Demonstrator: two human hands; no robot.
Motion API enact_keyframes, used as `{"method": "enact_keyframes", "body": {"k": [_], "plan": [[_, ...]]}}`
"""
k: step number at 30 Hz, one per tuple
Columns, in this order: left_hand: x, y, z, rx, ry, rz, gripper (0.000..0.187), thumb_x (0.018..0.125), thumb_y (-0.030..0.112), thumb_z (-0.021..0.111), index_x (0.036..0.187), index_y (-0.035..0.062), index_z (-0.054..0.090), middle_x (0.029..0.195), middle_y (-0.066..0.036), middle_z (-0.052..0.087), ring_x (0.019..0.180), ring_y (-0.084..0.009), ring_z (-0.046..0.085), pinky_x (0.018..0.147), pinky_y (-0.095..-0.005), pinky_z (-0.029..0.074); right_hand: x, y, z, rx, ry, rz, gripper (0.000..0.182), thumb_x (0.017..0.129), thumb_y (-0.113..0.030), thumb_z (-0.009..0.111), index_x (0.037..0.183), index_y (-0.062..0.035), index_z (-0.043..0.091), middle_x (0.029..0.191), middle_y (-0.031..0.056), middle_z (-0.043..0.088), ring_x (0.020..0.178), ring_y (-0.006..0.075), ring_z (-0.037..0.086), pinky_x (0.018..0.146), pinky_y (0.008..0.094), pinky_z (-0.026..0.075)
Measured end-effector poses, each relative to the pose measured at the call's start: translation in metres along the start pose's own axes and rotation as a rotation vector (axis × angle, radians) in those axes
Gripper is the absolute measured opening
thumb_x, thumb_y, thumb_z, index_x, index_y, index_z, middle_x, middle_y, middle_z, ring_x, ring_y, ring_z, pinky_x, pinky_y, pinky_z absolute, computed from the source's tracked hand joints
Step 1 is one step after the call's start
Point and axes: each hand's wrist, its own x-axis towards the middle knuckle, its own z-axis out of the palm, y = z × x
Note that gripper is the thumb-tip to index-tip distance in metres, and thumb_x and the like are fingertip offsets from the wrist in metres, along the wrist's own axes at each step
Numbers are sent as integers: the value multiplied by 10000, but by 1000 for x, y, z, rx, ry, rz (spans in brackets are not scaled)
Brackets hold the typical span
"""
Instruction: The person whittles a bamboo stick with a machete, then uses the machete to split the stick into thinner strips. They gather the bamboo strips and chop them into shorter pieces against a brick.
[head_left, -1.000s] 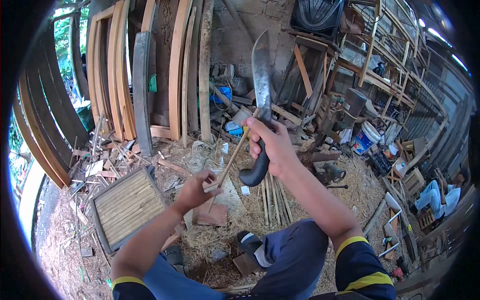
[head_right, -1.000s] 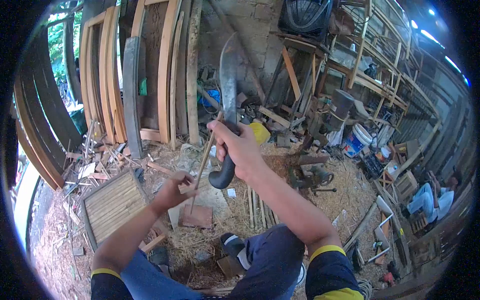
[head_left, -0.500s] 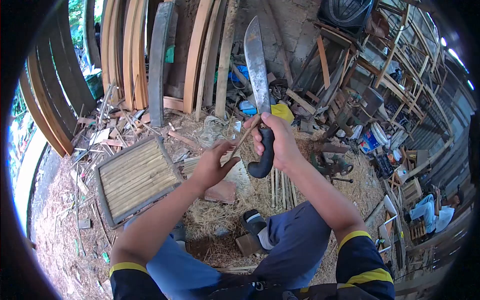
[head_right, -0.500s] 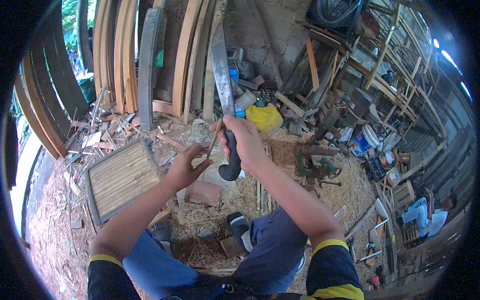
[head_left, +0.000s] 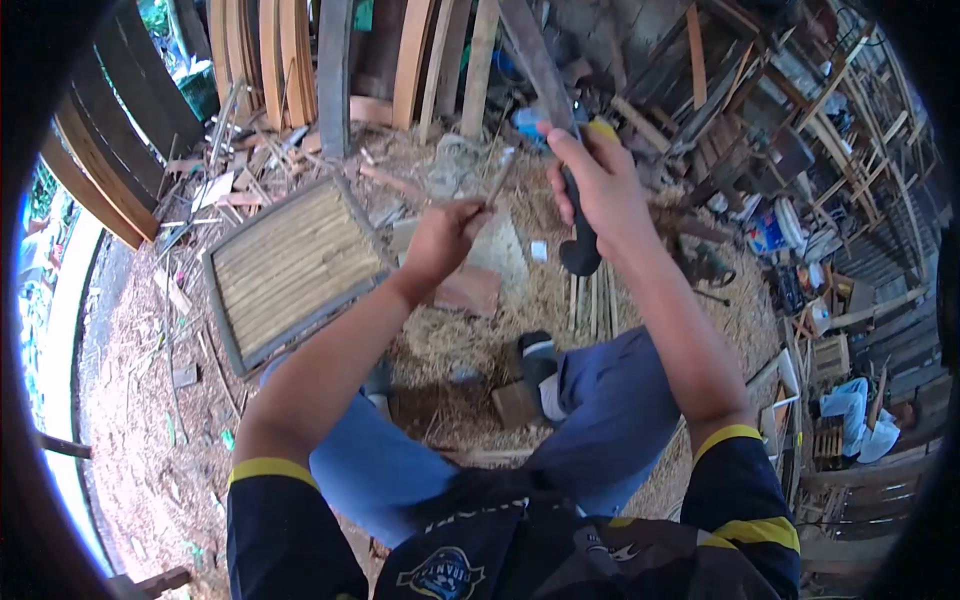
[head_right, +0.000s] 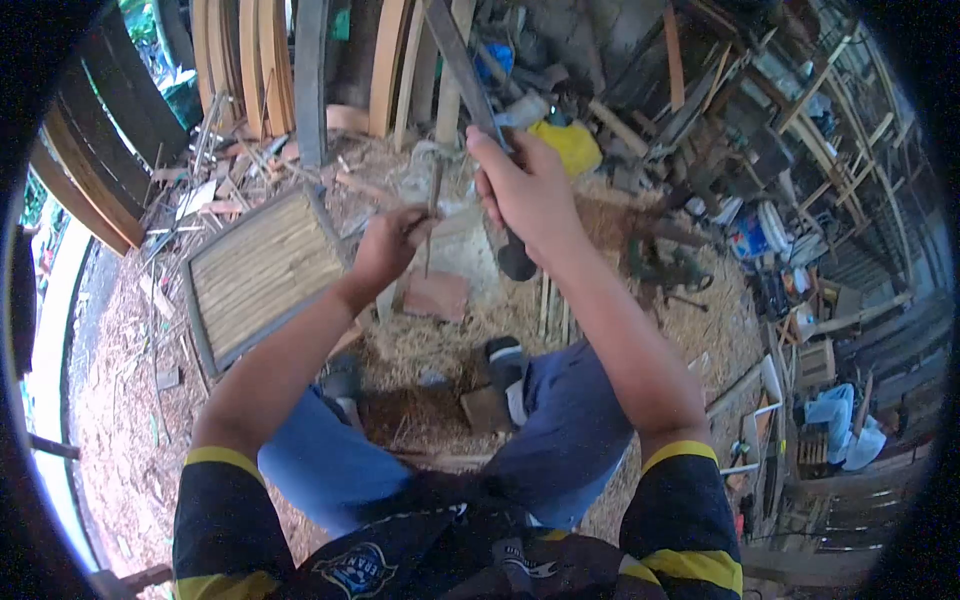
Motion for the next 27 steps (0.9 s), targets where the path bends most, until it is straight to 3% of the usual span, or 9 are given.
{"method": "enact_keyframes", "body": {"k": [4, 8, 16, 19, 27], "plan": [[-4, -16, 5, 29, -44, -50, 174, 956, 135, 684, 1064, 11, 742, 878, -226, 703, 757, -392, 686, 683, -425, 535, 4, 23, -6, -2, 15, 75, 264, 997, -300, 686, 1076, -53, 638, 659, -31, 539, 471, 54, 453, 426, 246, 346], [-8, -35, 17, 54, -136, -201, 181, 973, 120, 690, 1116, 30, 755, 975, -208, 733, 830, -314, 716, 772, -365, 546, 16, 37, -13, 5, -12, 120, 270, 993, -268, 685, 1165, -62, 650, 662, -31, 540, 475, 47, 446, 424, 244, 339], [-19, -68, 32, -47, -101, -273, 203, 969, 104, 700, 1154, 45, 758, 849, -169, 708, 715, -186, 626, 706, -340, 522, 31, 52, -16, 4, -72, 202, 357, 1014, -340, 662, 1204, -42, 615, 672, -17, 543, 480, 57, 459, 432, 255, 352], [-18, -66, 28, 43, -136, -278, 215, 962, 91, 702, 1165, 57, 761, 825, -163, 699, 694, -182, 595, 685, -343, 515, 35, 55, -18, 13, -135, 199, 416, 1040, -378, 619, 1249, -22, 575, 675, -6, 542, 487, 69, 471, 452, 266, 378], [-23, -78, 31, -32, -119, -248, 199, 963, 78, 680, 1141, 61, 768, 894, -171, 722, 756, -260, 662, 737, -356, 534, 37, 66, -15, 7, -176, 213, 455, 1081, -365, 542, 1350, -1, 504, 693, 2, 540, 496, 84, 494, 476, 273, 409]]}}
